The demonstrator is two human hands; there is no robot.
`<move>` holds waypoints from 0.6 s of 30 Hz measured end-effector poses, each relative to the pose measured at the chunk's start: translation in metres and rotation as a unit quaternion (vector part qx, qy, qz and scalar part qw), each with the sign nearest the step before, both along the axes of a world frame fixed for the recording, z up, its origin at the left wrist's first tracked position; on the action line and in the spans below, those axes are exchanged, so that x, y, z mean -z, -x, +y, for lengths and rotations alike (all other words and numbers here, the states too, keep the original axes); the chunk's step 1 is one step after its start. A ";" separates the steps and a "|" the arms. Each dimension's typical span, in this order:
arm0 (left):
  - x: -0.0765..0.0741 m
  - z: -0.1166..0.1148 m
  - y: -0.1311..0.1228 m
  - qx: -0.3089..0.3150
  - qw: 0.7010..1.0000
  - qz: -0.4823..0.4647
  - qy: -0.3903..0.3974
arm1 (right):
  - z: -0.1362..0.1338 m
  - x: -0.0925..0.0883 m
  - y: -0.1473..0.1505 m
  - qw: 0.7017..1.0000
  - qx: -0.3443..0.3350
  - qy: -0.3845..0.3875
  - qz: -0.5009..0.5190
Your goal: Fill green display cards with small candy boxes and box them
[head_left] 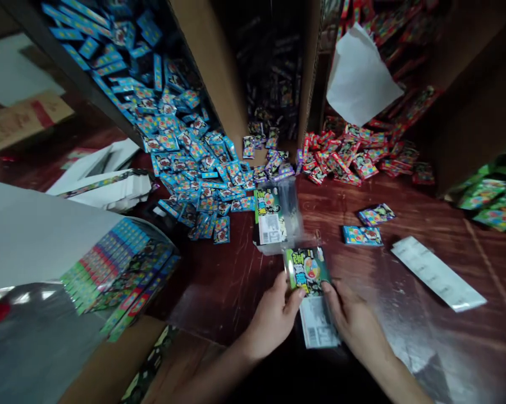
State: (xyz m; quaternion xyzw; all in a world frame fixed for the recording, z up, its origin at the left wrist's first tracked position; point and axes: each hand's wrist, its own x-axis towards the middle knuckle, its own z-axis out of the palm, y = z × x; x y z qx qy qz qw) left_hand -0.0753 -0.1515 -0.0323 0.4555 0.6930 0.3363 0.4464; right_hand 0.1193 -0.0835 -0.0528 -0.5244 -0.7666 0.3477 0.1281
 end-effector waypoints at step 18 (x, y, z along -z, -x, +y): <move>-0.031 0.175 0.201 0.224 0.766 0.582 -0.157 | 0.266 -0.030 0.033 0.950 0.049 -0.275 -0.136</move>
